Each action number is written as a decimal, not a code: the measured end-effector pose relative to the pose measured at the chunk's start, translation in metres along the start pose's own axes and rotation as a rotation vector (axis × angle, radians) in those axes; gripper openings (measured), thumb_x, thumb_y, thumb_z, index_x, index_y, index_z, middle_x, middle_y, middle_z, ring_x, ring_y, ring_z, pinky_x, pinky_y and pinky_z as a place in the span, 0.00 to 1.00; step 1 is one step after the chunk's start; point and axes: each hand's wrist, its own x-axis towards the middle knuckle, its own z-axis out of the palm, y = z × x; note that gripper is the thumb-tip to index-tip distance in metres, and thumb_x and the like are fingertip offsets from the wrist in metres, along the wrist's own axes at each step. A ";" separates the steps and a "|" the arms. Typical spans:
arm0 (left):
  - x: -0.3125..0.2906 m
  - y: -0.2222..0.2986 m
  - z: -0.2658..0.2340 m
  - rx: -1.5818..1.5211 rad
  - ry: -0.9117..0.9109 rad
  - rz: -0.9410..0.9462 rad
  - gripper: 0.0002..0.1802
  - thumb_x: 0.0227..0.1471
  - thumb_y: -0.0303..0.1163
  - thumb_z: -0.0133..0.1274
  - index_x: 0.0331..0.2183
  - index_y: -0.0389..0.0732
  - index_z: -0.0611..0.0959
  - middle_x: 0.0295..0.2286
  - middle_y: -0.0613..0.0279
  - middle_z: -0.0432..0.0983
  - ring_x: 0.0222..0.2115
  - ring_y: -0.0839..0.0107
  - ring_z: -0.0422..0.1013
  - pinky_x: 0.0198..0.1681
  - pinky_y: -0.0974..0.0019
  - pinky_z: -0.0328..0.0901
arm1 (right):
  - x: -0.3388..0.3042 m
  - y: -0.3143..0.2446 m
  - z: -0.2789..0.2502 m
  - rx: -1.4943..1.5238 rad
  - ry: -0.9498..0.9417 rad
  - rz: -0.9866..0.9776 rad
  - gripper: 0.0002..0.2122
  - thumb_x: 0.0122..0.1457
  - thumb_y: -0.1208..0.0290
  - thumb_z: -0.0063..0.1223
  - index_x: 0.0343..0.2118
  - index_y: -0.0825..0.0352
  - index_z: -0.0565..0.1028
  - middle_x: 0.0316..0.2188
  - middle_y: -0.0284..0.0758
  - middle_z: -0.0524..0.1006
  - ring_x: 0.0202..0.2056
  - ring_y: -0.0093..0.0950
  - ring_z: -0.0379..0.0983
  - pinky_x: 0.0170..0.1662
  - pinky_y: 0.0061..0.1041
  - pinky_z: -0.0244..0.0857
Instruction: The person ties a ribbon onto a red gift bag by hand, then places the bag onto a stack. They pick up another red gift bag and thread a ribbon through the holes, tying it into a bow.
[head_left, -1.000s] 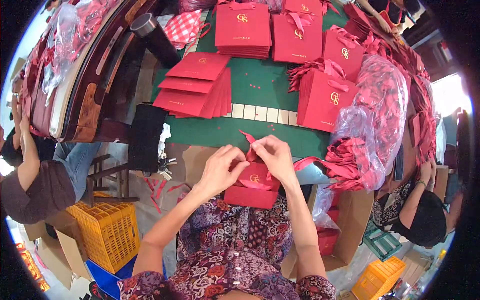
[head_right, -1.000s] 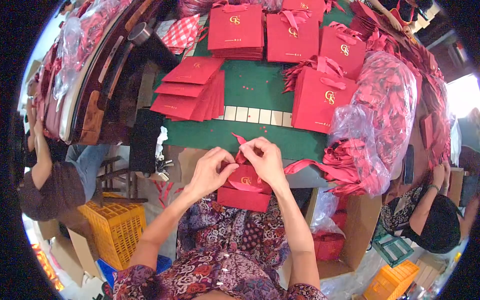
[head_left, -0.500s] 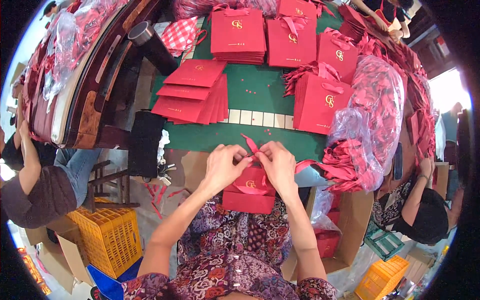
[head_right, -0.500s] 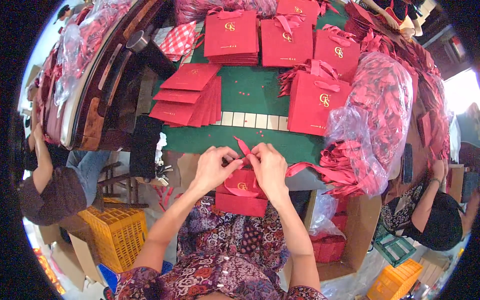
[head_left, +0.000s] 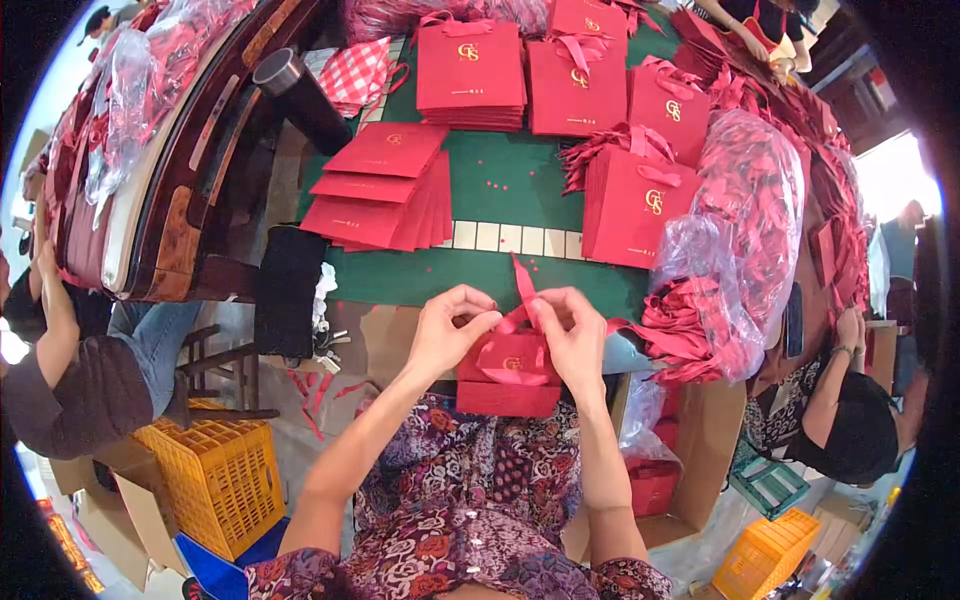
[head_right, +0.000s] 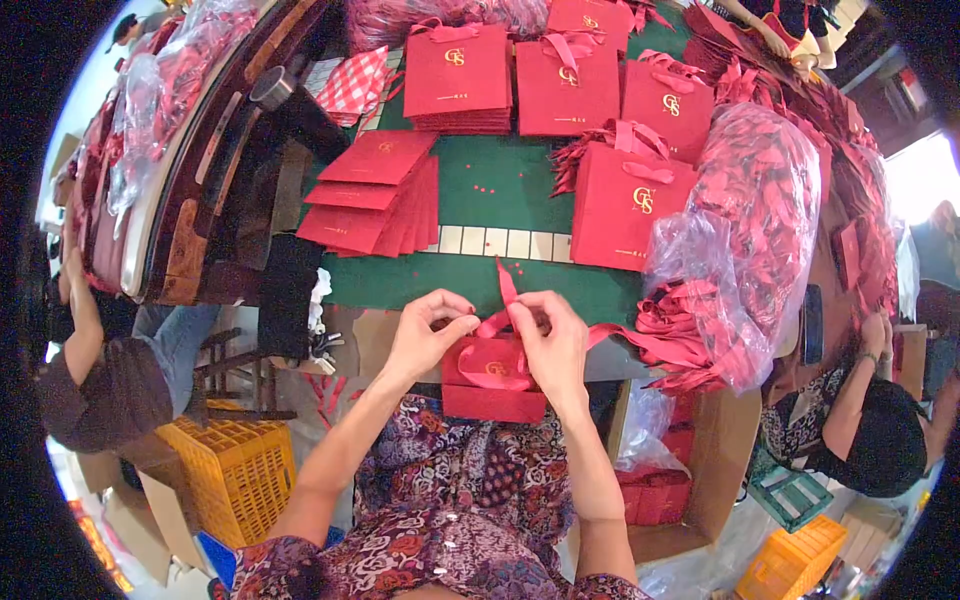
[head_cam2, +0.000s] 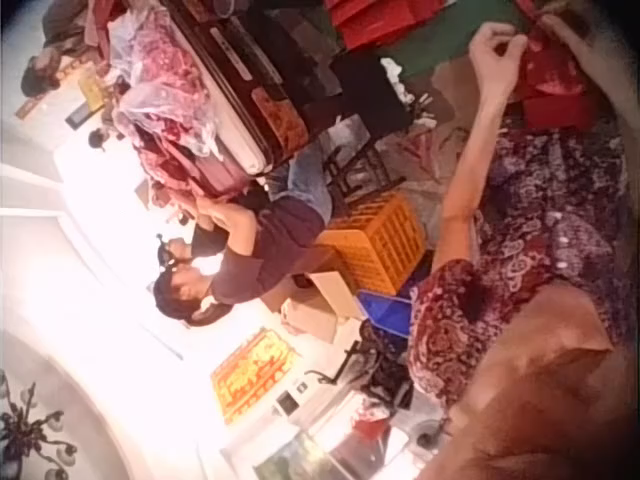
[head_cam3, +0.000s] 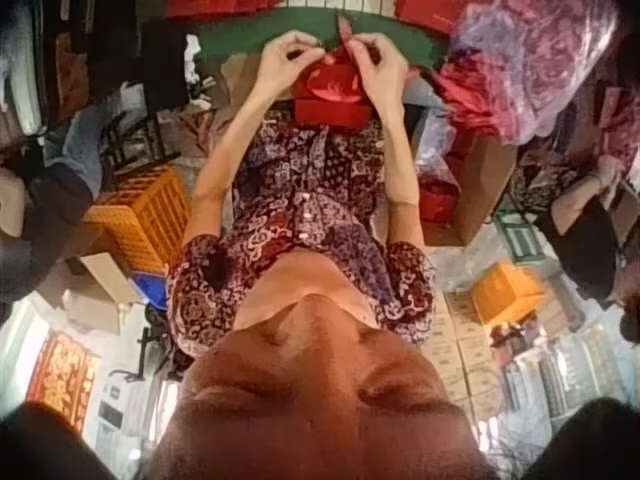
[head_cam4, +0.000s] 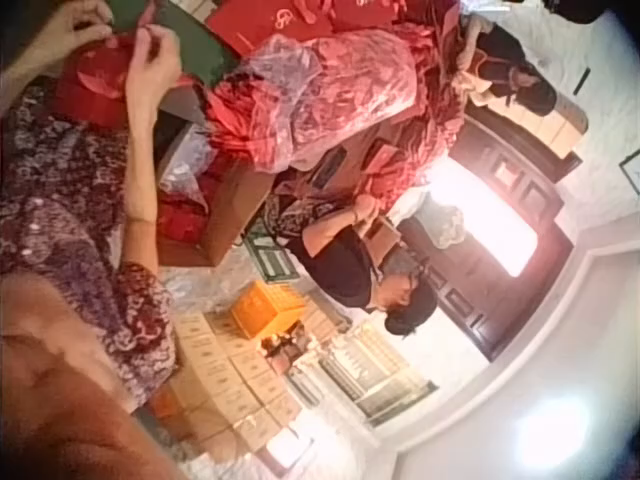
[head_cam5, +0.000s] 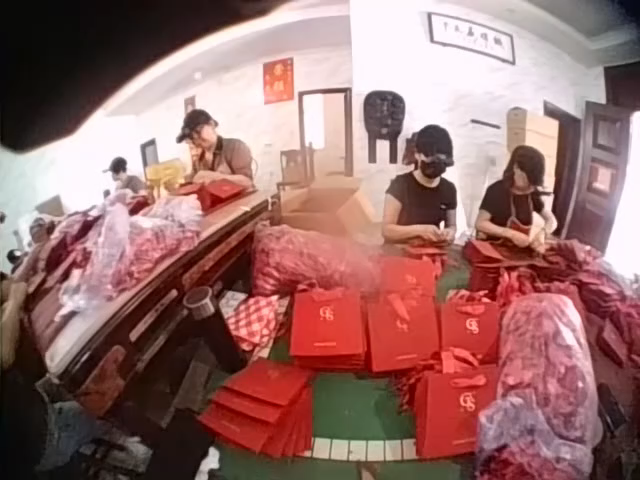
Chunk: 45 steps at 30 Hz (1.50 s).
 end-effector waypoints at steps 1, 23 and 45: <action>0.001 0.002 0.002 -0.031 -0.031 0.002 0.11 0.52 0.27 0.65 0.35 0.35 0.79 0.27 0.62 0.83 0.27 0.81 0.76 0.32 0.74 0.70 | -0.004 -0.007 -0.001 0.137 -0.086 0.084 0.07 0.59 0.74 0.60 0.37 0.72 0.80 0.30 0.35 0.82 0.30 0.21 0.79 0.33 0.22 0.70; -0.009 0.020 -0.012 -0.063 -0.330 0.005 0.23 0.57 0.30 0.61 0.50 0.36 0.70 0.47 0.59 0.73 0.45 0.75 0.71 0.49 0.67 0.68 | 0.006 0.020 -0.027 0.590 -0.262 0.199 0.06 0.64 0.73 0.56 0.38 0.70 0.80 0.31 0.26 0.79 0.34 0.15 0.72 0.41 0.18 0.67; -0.082 0.052 -0.044 -0.157 -0.400 -0.063 0.40 0.52 0.22 0.61 0.62 0.32 0.61 0.57 0.58 0.65 0.59 0.71 0.61 0.64 0.64 0.54 | -0.007 0.020 -0.038 0.103 0.235 -0.043 0.12 0.63 0.73 0.57 0.48 0.69 0.77 0.35 0.32 0.79 0.32 0.20 0.74 0.38 0.21 0.69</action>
